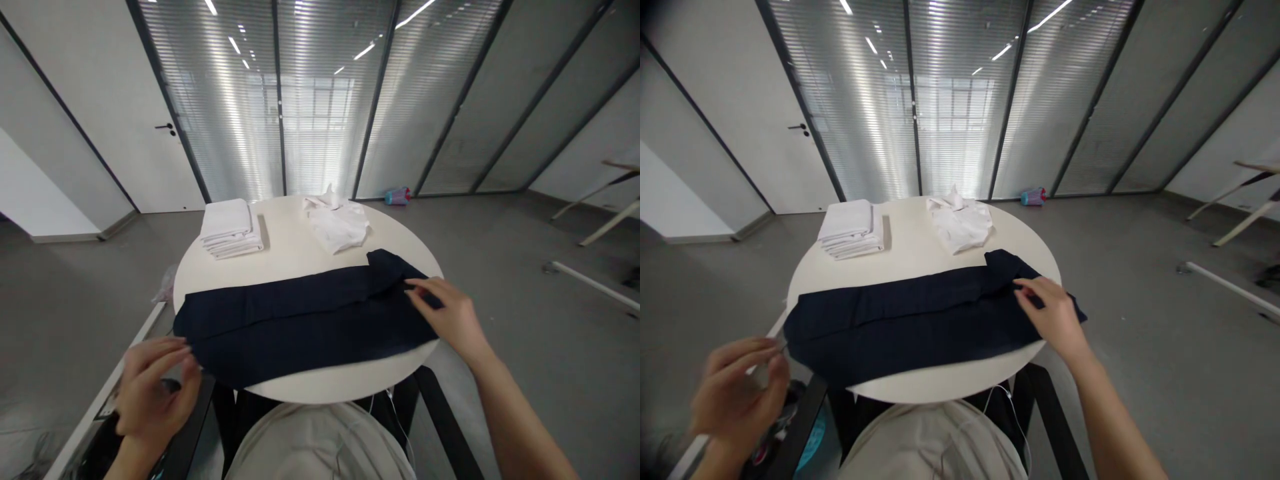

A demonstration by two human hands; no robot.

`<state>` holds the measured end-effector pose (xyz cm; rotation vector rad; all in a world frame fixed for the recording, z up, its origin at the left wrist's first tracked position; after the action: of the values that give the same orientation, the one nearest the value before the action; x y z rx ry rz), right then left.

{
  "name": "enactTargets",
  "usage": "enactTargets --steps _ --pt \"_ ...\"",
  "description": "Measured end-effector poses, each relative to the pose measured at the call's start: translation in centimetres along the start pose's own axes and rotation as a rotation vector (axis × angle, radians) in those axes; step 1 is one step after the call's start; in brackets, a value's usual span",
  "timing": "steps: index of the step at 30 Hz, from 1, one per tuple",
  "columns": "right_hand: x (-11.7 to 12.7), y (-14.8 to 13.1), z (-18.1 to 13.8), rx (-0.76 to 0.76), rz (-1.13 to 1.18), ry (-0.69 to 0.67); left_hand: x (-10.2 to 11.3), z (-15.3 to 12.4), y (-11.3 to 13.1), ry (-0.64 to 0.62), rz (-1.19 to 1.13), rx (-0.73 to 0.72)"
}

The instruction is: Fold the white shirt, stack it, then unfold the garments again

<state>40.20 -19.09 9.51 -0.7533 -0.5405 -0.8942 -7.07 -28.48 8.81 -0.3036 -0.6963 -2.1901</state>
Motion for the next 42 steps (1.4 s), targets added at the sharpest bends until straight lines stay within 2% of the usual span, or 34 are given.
enactTargets --steps 2,3,5,6,8,10,12,15,17,19,21,24,28,31,33,35,37,38,40,42 --pt "-3.7 -3.3 0.2 0.068 0.07 -0.315 -3.6 1.6 3.7 -0.26 -0.032 -0.241" --pt "-5.1 -4.4 0.4 0.079 0.053 -0.398 -5.7 1.8 5.4 -0.426 -0.046 -0.337" --pt "-7.1 -5.5 1.3 0.08 0.015 -0.46 -9.4 1.6 7.6 -0.718 -0.056 -0.439" --pt "-7.7 -5.7 2.1 0.064 0.014 -0.467 -10.8 1.3 8.5 -0.825 -0.06 -0.479" --pt "-8.5 -5.7 4.2 -0.002 0.077 -0.478 -12.9 0.9 9.6 -0.976 -0.085 -0.52" --pt "-8.3 -5.6 6.7 -0.09 0.207 -0.441 -14.5 0.8 10.0 -1.037 -0.115 -0.529" --pt "-7.4 -5.7 9.4 -0.132 0.316 -0.327 -16.0 1.5 9.5 -1.008 -0.1 -0.492" --pt "-6.7 -6.3 12.2 -0.074 0.345 -0.183 -18.2 3.1 7.5 -0.871 0.011 -0.361" --pt "-7.9 -6.5 12.9 -0.011 0.295 -0.201 -19.6 3.5 6.3 -0.837 0.073 -0.296" --pt "-9.8 -6.3 12.8 0.033 0.221 -0.273 -20.6 3.4 6.0 -0.877 0.093 -0.276" --pt "-11.6 -5.8 12.4 0.054 0.167 -0.346 -20.5 3.1 6.7 -0.927 0.073 -0.291" --pt "-12.7 -5.3 11.8 0.081 0.107 -0.402 -17.7 2.4 9.8 -1.006 -0.07 -0.423" --pt "-11.2 -5.8 12.0 0.149 0.005 -0.331 -11.3 -0.1 14.6 -1.231 -0.359 -0.64" --pt "-8.7 -7.1 12.5 0.192 0.021 -0.177 -8.0 -0.7 15.4 -1.315 -0.43 -0.613" --pt "-7.1 -8.1 12.5 0.217 0.054 -0.072 -7.1 -0.5 15.1 -1.354 -0.491 -0.544" --pt "-5.6 -9.3 12.4 0.247 0.085 0.02 -7.2 0.0 14.6 -1.396 -0.589 -0.441" --pt "-4.3 -10.9 11.9 0.286 0.118 0.084 -8.5 1.4 13.2 -1.321 -0.62 -0.259" --pt "-3.7 -11.8 11.5 0.307 0.135 0.105 -9.5 2.5 12.0 -1.212 -0.586 -0.16" --pt "-2.5 -13.8 10.5 0.354 0.165 0.13 -11.4 4.4 9.4 -0.912 -0.441 -0.027" --pt "-1.4 -16.0 9.2 0.404 0.184 0.151 -13.3 5.1 7.8 -0.68 -0.286 -0.029"
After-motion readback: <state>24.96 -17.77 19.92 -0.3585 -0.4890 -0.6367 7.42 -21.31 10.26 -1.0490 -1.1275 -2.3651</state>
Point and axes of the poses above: each hand's wrist, its own z-axis towards the middle knuckle, its own x-axis out of the back of the hand, y = z × x, the point moved 8 cm from there along z, towards the middle knuckle, and after that the axes turned 3 degrees about -x, right-handed, at the moved point
